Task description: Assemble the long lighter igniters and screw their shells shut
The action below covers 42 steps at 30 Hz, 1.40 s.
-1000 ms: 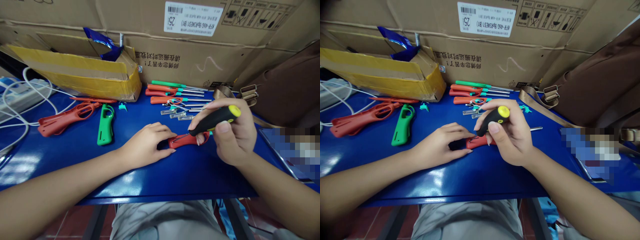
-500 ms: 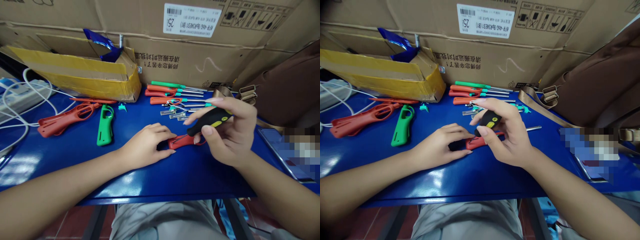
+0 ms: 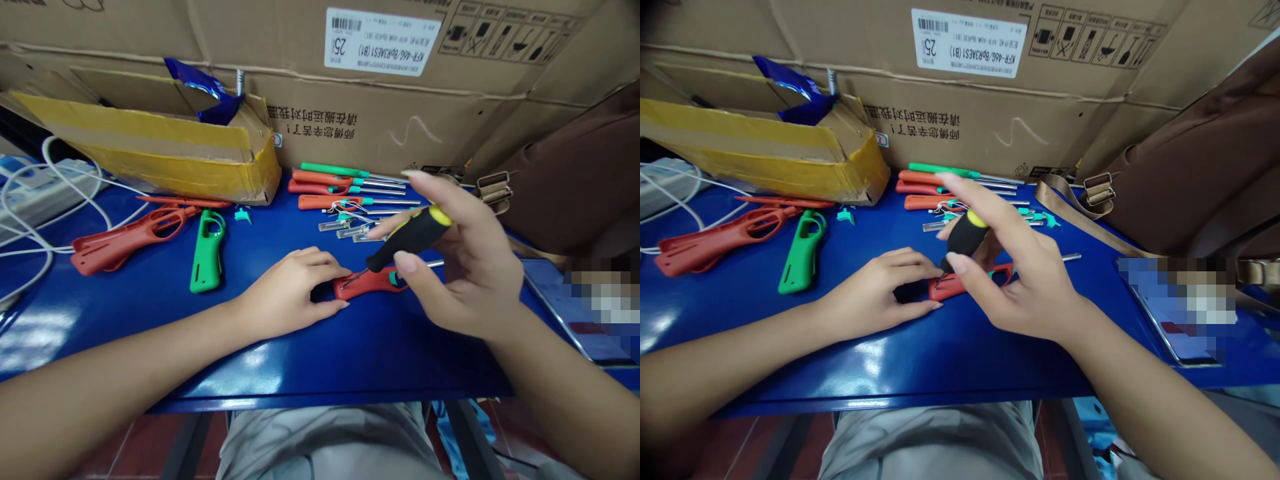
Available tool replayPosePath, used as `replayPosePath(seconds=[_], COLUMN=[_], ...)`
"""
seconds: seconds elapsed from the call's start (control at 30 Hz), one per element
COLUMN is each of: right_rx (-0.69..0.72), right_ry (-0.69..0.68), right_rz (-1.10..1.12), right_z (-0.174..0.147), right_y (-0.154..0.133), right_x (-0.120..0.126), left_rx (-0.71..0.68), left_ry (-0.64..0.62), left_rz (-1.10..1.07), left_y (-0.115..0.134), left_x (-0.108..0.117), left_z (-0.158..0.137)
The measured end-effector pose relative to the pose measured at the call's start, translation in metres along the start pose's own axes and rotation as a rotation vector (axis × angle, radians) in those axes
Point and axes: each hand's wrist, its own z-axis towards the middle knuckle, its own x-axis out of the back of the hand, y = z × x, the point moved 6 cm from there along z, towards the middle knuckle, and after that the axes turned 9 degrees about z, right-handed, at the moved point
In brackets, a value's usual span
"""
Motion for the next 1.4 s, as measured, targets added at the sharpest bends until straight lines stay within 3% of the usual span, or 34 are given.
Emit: replayPosePath(seconds=[0.1, 0.27, 0.47, 0.63, 0.87, 1.03, 1.1, 1.27, 1.4], right_rx=[-0.062, 0.102, -0.126, 0.087, -0.01, 0.179, 0.186, 0.117, 0.295], right_ry=[-0.008, 0.052, -0.055, 0.016, -0.074, 0.05, 0.062, -0.056, 0.059], right_rz=[0.062, -0.19, 0.038, -0.276, -0.021, -0.379, -0.4, -0.225, -0.484], right_z=[0.002, 0.003, 0.003, 0.005, 0.003, 0.002, 0.001, 0.003, 0.005], right_y=[-0.001, -0.012, -0.004, -0.016, -0.009, -0.02, -0.022, -0.017, -0.025], right_x=[0.0, 0.004, 0.003, 0.009, -0.002, 0.007, 0.009, 0.003, 0.005], left_rx=[0.003, 0.017, 0.031, 0.023, 0.022, 0.025, 0.028, 0.025, 0.016], left_ry=[-0.003, -0.004, -0.015, -0.016, -0.014, -0.021, -0.021, -0.024, -0.015], left_rz=[-0.003, 0.002, -0.005, -0.006, -0.011, -0.011, -0.016, -0.015, -0.014], left_y=[0.0, 0.0, -0.001, 0.0, 0.0, 0.0, 0.0, 0.0, 0.0], left_x=[0.0, 0.0, 0.0, -0.001, -0.001, -0.002, -0.002, -0.002, -0.002], left_z=[0.001, 0.0, 0.001, 0.001, 0.001, 0.0, 0.0, 0.0, 0.0])
